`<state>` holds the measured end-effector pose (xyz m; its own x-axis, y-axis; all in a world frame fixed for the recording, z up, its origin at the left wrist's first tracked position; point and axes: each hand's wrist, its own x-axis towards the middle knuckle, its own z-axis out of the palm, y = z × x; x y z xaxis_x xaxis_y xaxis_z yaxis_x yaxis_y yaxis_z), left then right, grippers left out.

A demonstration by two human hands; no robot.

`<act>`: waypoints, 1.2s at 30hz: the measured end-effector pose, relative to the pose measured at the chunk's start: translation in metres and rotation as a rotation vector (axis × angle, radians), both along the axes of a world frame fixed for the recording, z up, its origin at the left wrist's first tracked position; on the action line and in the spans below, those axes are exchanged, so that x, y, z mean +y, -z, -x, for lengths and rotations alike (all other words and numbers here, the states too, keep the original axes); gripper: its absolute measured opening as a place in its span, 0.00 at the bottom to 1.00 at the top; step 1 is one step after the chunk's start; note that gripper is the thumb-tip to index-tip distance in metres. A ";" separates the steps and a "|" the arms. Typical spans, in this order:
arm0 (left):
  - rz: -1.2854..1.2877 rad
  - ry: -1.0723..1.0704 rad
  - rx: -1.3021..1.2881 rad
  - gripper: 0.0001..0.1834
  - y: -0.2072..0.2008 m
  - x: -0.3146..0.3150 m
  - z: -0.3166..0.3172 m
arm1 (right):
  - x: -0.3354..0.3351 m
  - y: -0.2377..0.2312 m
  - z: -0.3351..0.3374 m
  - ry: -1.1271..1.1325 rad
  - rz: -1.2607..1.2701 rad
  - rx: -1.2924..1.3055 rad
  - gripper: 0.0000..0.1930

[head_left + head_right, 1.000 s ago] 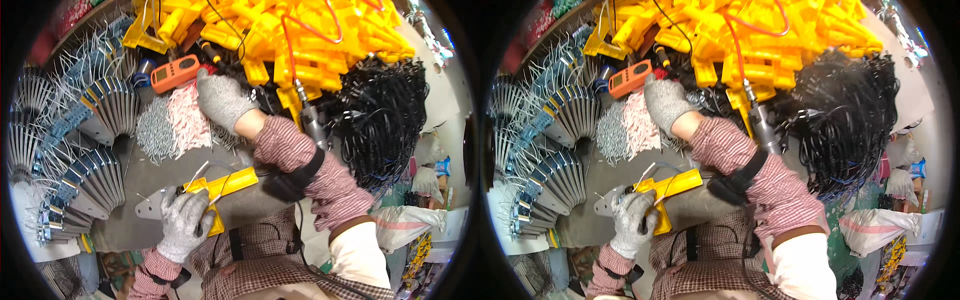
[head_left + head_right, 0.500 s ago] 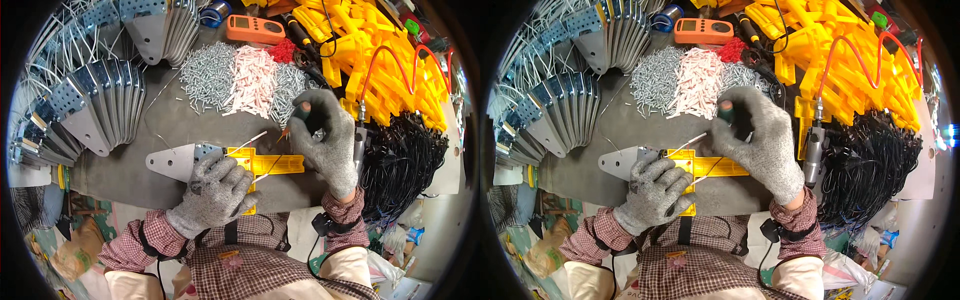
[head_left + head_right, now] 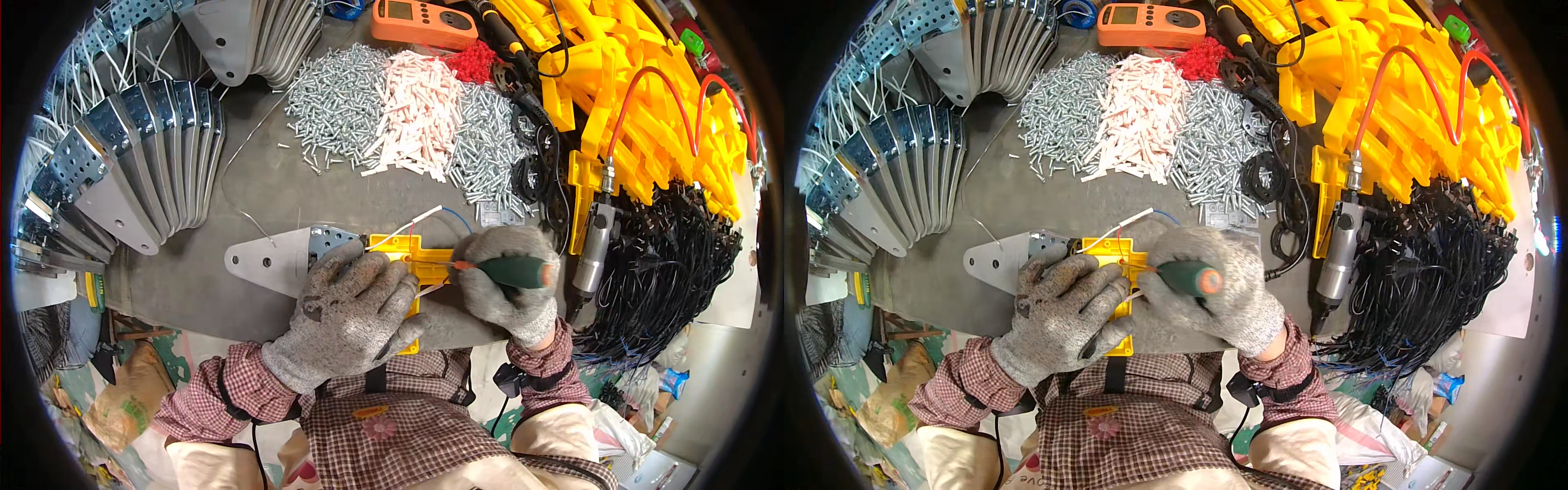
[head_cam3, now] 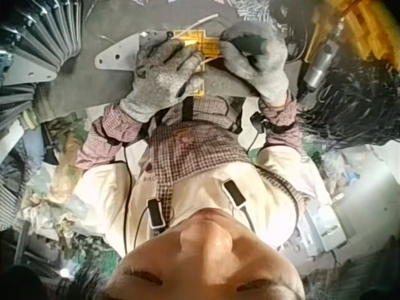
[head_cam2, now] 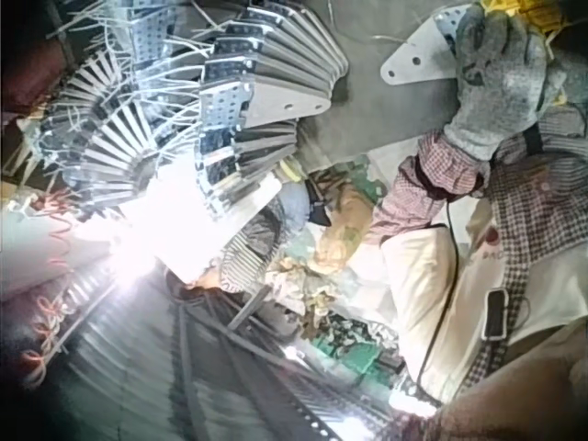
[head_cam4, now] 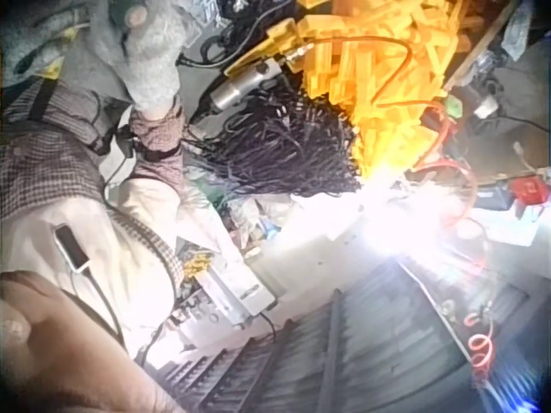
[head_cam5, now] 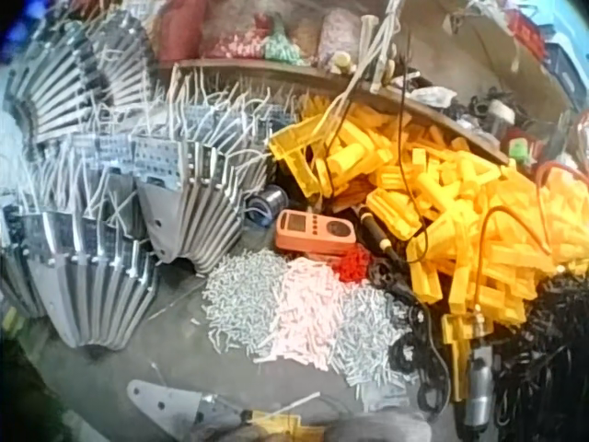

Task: The recorder is assembling an electronic device, involving wiring, soldering, and screw driving within a plastic housing.

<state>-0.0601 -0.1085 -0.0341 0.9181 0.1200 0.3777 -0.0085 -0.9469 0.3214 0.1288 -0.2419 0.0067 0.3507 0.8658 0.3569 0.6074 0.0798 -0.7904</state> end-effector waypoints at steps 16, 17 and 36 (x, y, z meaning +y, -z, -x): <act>-0.068 0.136 -0.253 0.22 -0.118 0.009 -0.068 | 0.022 0.009 0.013 -0.112 0.316 -0.349 0.20; -0.147 0.181 -0.220 0.23 -0.103 0.001 -0.099 | 0.001 0.035 0.009 -0.095 0.253 -0.359 0.25; 0.237 0.141 -0.266 0.25 -0.130 0.035 -0.048 | 0.017 -0.015 -0.052 0.320 0.451 -0.279 0.25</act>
<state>-0.0120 -0.0735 0.0964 0.8057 0.1115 0.5817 -0.2462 -0.8303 0.5000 0.1807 -0.2246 0.0213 0.5637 0.8203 0.0963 0.7350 -0.4450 -0.5117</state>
